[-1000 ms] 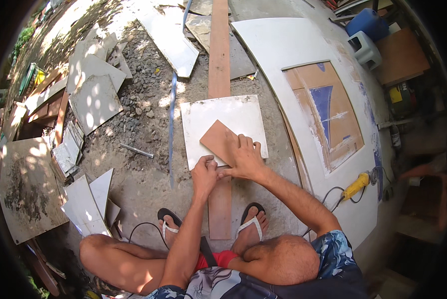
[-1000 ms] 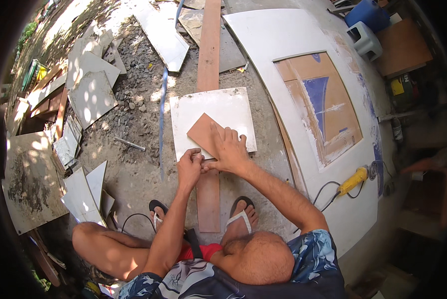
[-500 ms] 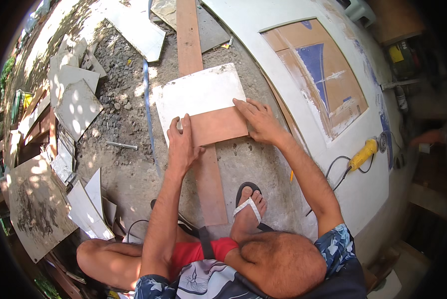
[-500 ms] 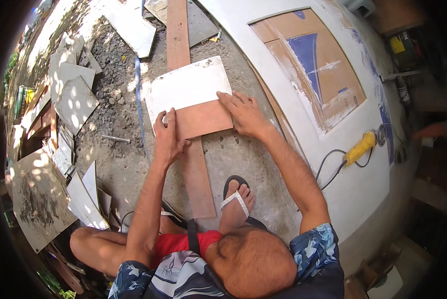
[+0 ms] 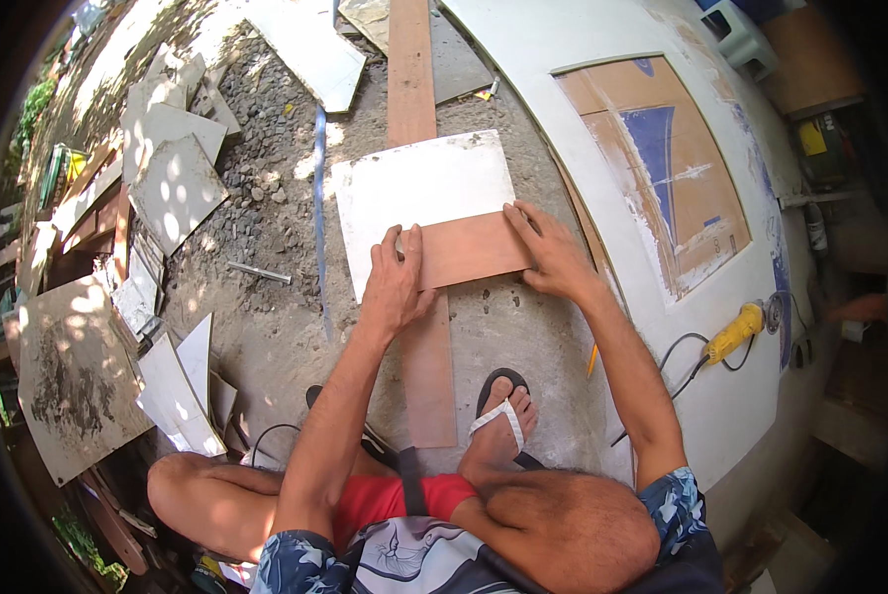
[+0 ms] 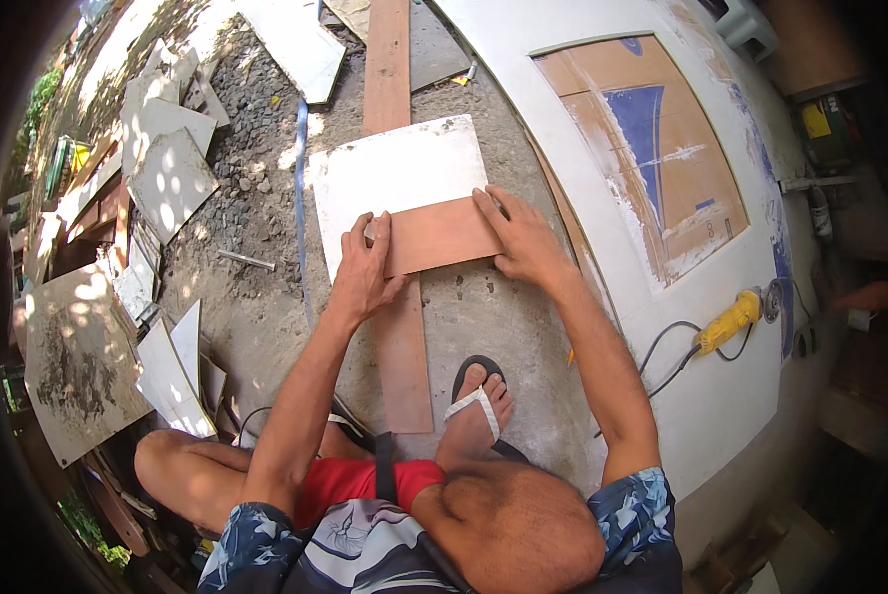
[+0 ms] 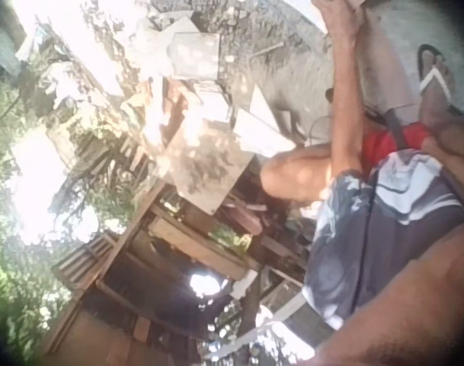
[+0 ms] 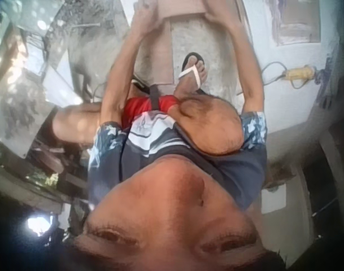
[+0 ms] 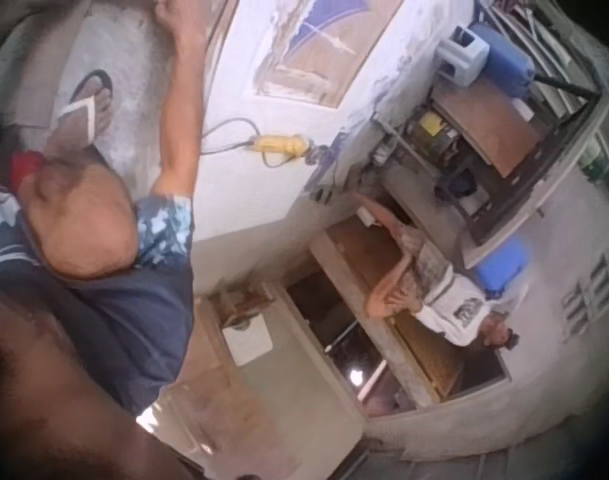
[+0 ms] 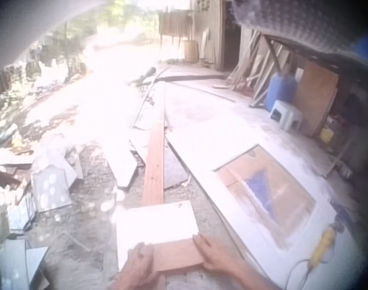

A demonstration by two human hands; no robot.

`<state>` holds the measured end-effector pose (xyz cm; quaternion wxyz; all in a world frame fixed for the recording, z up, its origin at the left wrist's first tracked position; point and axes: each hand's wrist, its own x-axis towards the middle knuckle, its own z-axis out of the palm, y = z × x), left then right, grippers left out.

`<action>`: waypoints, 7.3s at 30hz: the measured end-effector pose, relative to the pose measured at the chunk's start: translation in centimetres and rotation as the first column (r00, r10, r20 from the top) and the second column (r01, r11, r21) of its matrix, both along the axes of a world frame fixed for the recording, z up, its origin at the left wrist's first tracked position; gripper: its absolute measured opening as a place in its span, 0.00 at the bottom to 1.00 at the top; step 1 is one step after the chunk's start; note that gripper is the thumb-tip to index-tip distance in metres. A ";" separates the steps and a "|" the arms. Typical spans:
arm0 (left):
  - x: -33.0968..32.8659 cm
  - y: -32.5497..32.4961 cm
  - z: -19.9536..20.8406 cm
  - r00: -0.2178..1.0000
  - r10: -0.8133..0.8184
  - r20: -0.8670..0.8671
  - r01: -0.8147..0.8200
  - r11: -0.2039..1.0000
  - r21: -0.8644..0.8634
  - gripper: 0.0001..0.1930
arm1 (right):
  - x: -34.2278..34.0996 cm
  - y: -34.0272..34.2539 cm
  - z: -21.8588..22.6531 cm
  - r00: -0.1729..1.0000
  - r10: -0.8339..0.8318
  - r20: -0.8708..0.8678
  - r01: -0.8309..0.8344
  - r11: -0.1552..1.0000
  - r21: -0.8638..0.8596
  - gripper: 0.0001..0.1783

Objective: The person sits on the ground and uses a pencil to mark a line on a white tile, then uses a utility knife to score the tile along the marked line. The person then snaps the tile along the scored line to break it into two pieces.

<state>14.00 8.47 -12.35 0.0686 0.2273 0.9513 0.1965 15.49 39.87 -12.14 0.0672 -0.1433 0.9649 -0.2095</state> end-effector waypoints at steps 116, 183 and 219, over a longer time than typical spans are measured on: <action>1.2 -9.0 -1.2 0.715 0.613 0.337 -0.675 0.480 0.560 0.18 | 2.4 -20.4 2.6 0.969 -0.246 0.024 0.247 0.967 -0.067 0.49; 5.7 -7.2 -4.6 0.838 0.545 0.001 -0.489 0.750 0.445 0.25 | 1.5 -15.7 -2.9 0.979 0.083 -0.188 -0.083 0.997 0.006 0.38; 5.7 -7.3 -4.9 0.848 0.529 -0.017 -0.474 0.773 0.422 0.27 | 1.5 -15.7 -3.0 0.976 0.081 -0.204 -0.079 0.997 0.015 0.40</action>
